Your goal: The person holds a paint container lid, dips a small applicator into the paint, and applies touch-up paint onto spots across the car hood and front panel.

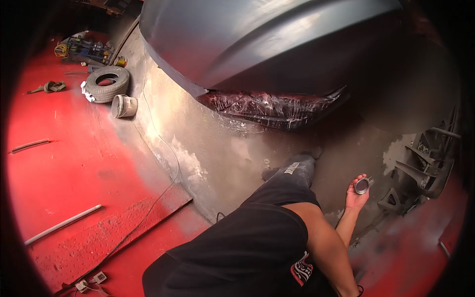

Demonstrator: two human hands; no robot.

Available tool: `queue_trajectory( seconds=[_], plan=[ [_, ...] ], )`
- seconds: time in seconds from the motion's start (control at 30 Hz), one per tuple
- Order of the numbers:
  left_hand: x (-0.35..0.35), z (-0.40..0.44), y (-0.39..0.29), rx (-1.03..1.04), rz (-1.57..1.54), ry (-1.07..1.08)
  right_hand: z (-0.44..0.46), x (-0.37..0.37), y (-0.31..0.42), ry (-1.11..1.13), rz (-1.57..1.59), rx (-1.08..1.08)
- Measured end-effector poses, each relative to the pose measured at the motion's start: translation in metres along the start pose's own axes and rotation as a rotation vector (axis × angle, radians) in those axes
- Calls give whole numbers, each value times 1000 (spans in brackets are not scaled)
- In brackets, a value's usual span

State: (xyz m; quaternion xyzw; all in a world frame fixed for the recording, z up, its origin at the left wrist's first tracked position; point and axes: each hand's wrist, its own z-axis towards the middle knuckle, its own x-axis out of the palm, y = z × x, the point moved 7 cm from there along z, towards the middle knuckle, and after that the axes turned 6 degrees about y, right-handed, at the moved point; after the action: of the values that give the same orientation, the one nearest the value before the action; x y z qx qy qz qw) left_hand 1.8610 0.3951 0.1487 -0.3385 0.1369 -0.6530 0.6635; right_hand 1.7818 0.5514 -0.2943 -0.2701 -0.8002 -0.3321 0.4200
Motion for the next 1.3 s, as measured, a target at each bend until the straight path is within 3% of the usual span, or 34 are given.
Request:
queue_trajectory(
  seconds=[0.33,0.53,0.63,0.7,0.77,0.83,0.9,1.0,1.1,1.27,1.3],
  plan=[
    [57,-37,-22,79,100,91,-46,20,-60,-6,25,94],
    [70,-160,-62,-14,-5,132,-88,17,-97,-87,-8,170],
    [94,-293,-139,-171,-149,-92,-96,17,-111,-142,-56,145],
    [84,-344,-177,-66,-34,-384,-102,20,-123,-188,-73,117],
    [64,-406,-205,-232,-58,-606,-103,26,-137,-207,-52,92],
    [35,-469,-257,-339,220,-1116,-101,34,-148,-181,-26,59],
    [11,-514,-306,-535,799,-1126,-93,45,-168,-101,13,27],
    [-14,-560,-323,-759,973,-1123,-93,85,-207,-197,33,-58],
    [-23,-551,-320,-711,1321,-898,-86,120,-247,-160,33,-74],
    [-31,-524,-304,-696,1305,-966,-74,177,-308,49,-19,-36],
    [-29,-499,-314,-565,1320,-976,-80,255,-334,-313,-107,4]
  ],
)
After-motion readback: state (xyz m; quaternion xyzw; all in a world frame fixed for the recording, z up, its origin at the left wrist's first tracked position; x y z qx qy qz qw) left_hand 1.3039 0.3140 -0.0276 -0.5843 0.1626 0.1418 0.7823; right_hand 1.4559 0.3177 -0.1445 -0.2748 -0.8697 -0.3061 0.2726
